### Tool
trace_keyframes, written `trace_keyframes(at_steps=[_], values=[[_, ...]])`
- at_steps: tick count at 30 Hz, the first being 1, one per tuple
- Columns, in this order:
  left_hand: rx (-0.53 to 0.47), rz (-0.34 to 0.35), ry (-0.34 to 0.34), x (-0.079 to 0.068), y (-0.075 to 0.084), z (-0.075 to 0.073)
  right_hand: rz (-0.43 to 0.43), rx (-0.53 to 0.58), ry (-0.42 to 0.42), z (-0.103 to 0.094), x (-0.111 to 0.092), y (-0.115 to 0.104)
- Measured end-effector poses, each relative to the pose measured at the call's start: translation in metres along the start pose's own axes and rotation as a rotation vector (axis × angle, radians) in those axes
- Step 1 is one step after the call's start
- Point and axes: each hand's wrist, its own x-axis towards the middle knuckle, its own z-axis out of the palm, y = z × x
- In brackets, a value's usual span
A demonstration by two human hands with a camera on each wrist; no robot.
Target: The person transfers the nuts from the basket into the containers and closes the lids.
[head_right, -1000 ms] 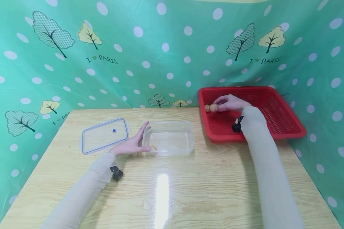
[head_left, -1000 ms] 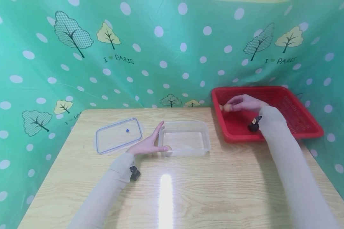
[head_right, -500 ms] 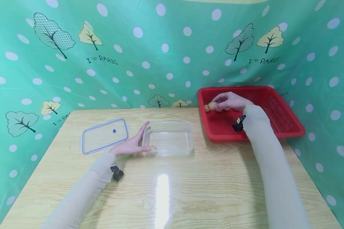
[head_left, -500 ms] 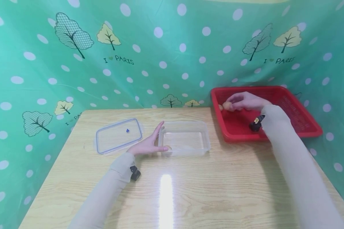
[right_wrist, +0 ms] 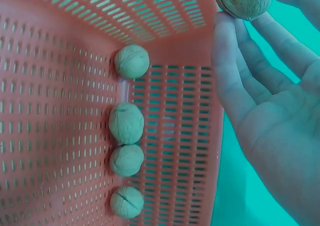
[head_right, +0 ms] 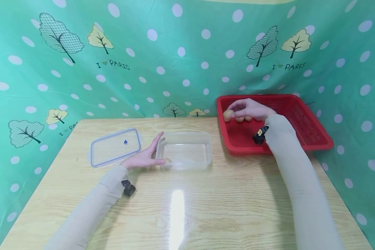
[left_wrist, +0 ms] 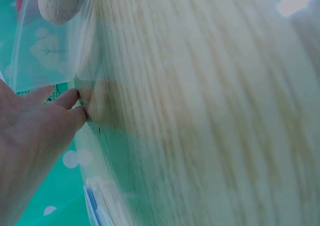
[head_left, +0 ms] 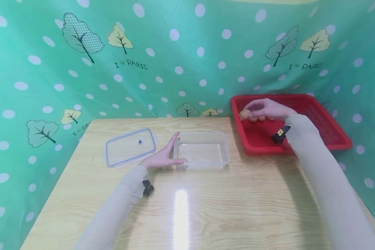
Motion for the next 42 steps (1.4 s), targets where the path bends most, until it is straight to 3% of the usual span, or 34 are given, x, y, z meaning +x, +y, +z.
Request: trace_keyframes(at_steps=[9,22,25,34,42], values=[[-0.007,-0.018,0.004,0.0,-0.001,0.001,-0.011,-0.008,-0.01,0.008,-0.006,-0.019],[0.008,-0.008,-0.011,0.001,0.002,-0.002,-0.119,-0.052,-0.027,0.034,0.002,-0.045],[0.008,-0.006,-0.002,0.0,0.002,-0.001,-0.166,-0.045,-0.045,0.04,0.001,-0.055],[0.0,-0.011,-0.013,0.001,0.004,-0.002,-0.311,0.009,-0.098,0.056,0.015,-0.057],[-0.021,-0.012,-0.013,0.0,0.003,-0.002,-0.311,0.015,-0.123,0.078,0.018,-0.072]])
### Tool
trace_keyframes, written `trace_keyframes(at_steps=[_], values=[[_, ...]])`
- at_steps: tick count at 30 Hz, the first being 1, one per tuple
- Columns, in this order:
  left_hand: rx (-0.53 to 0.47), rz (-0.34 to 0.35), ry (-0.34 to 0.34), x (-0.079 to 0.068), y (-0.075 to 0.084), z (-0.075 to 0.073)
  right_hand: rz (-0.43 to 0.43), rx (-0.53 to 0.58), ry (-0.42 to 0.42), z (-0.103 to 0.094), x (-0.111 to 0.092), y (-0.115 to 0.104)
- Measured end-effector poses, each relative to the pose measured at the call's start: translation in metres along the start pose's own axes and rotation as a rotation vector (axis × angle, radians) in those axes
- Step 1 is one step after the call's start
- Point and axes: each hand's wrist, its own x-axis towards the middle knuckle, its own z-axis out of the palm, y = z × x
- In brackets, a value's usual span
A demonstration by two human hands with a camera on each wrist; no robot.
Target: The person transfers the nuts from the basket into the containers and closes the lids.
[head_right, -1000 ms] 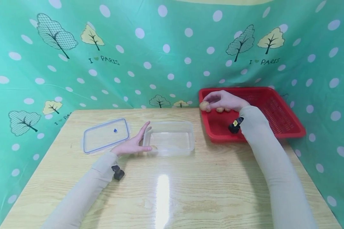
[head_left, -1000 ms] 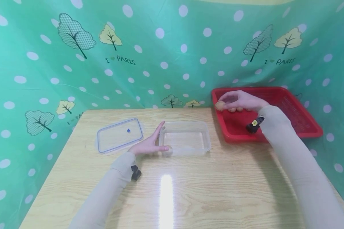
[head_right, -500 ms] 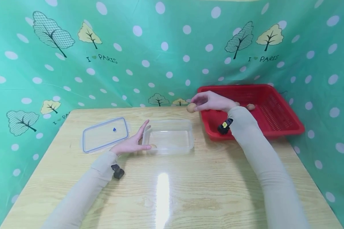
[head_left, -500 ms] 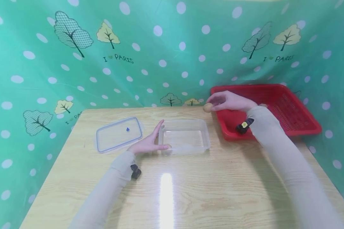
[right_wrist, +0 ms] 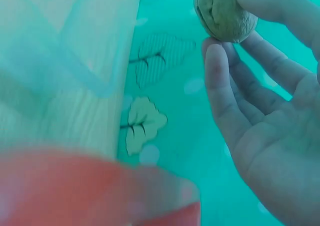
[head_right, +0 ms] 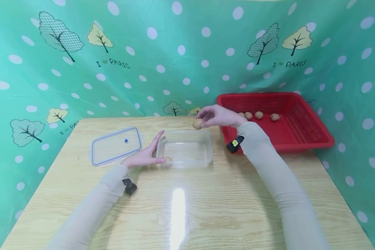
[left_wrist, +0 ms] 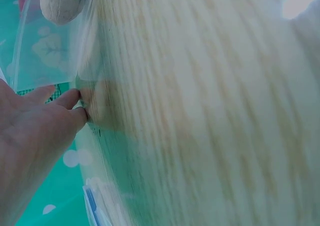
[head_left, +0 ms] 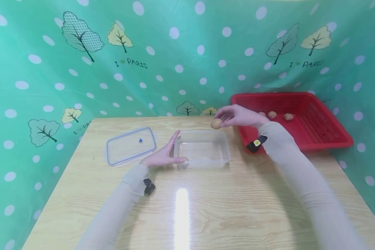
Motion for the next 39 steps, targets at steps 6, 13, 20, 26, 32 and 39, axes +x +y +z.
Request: trace_keyframes(at_steps=[6,13,20,26,32,39], values=[[-0.004,-0.013,0.004,0.0,-0.001,0.0,-0.04,0.039,-0.023,0.017,0.007,-0.002],[-0.024,-0.01,0.001,0.0,-0.002,0.001,-0.073,0.085,-0.026,0.034,0.013,-0.003],[-0.026,-0.008,-0.004,0.0,-0.002,0.002,-0.052,0.104,-0.027,0.047,0.016,-0.001],[-0.01,-0.015,0.009,0.0,0.0,0.0,-0.074,0.15,-0.016,0.062,0.017,-0.007],[-0.038,-0.01,0.001,0.0,-0.001,0.0,-0.071,0.186,-0.02,0.075,0.016,-0.021],[-0.052,-0.006,-0.004,0.001,-0.004,0.0,-0.081,0.184,-0.024,0.089,0.032,0.007]])
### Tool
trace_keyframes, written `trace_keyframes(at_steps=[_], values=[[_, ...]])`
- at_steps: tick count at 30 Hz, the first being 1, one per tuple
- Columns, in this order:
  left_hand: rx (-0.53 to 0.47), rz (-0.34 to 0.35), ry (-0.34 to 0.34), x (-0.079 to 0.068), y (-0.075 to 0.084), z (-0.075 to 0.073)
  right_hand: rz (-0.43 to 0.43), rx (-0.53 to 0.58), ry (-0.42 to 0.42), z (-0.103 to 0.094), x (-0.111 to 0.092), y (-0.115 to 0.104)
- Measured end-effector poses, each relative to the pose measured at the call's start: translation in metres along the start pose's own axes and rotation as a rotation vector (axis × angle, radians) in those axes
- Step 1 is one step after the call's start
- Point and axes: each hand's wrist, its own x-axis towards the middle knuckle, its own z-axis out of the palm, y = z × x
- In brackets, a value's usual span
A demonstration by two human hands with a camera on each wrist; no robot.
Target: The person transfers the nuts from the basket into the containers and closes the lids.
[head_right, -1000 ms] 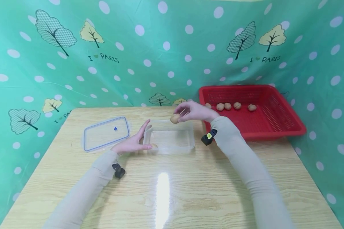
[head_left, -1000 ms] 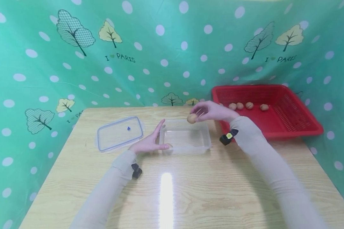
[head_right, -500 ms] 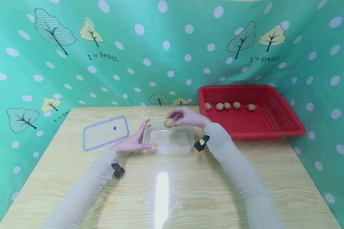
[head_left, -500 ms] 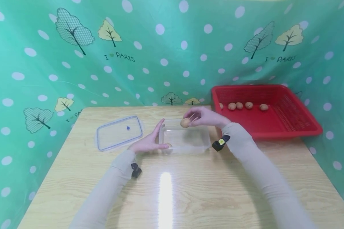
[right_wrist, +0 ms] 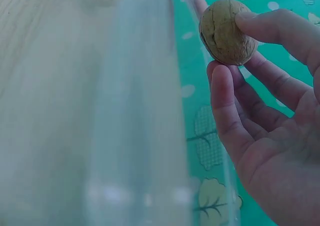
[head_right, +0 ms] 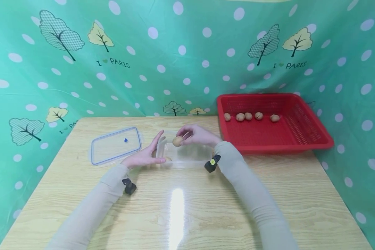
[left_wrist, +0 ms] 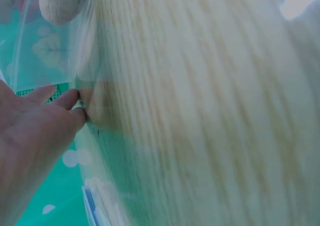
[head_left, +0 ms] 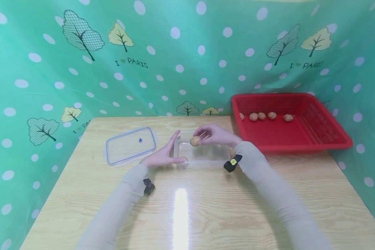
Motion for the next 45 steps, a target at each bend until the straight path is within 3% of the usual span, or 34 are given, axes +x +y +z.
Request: trace_keyframes(at_steps=[8,24,35,45], values=[[0.013,0.005,-0.003,0.0,0.0,0.001,-0.028,-0.02,-0.022,0.012,0.007,0.008],[0.011,0.007,-0.006,-0.001,0.002,0.002,0.033,-0.037,-0.062,0.031,0.02,0.015],[0.016,0.016,0.047,0.01,-0.027,0.005,0.092,-0.116,-0.114,0.045,0.03,0.012],[0.004,0.017,0.051,0.012,-0.03,0.005,0.102,-0.124,-0.125,0.045,0.034,0.016]])
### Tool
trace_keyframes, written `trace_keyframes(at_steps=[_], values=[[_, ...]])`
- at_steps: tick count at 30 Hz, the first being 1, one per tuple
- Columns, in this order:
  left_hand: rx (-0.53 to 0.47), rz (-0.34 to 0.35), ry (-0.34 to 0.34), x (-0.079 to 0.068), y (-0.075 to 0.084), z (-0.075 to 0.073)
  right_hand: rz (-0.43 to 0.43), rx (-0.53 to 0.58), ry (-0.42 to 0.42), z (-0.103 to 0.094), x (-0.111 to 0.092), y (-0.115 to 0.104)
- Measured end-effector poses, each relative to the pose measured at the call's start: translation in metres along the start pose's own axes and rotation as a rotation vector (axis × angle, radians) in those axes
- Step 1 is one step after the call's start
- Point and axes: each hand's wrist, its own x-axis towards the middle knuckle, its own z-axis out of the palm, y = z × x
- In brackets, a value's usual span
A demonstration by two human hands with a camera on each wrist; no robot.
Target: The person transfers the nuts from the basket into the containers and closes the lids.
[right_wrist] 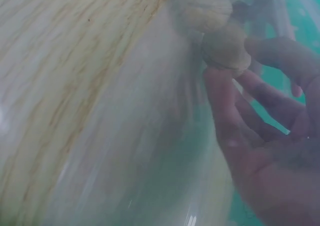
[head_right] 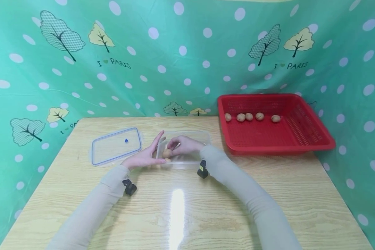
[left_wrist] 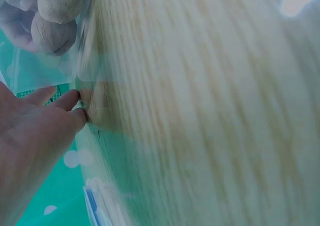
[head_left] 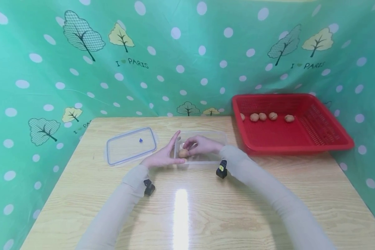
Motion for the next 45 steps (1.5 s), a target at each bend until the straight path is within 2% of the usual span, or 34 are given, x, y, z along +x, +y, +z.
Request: trace_keyframes(at_steps=[14,20,24,29,36,41,45], values=[[0.017,0.003,0.009,-0.001,0.0,0.0,0.038,0.053,-0.025,-0.001,-0.003,0.002],[-0.033,-0.002,-0.011,-0.007,0.016,-0.002,0.031,0.029,-0.03,-0.002,-0.003,0.001],[-0.017,-0.019,-0.024,-0.01,0.029,-0.004,0.027,0.047,-0.033,-0.002,-0.003,0.003],[-0.023,-0.024,-0.034,-0.011,0.032,-0.003,0.04,0.081,-0.028,-0.003,-0.006,0.003],[-0.015,-0.025,-0.044,-0.012,0.035,-0.003,0.027,0.06,0.014,-0.007,-0.014,0.001],[0.003,-0.037,-0.038,-0.014,0.037,-0.004,0.053,0.021,0.052,-0.015,-0.021,-0.005],[0.005,-0.032,-0.033,-0.014,0.036,-0.004,0.012,-0.015,0.07,-0.024,-0.025,-0.011]])
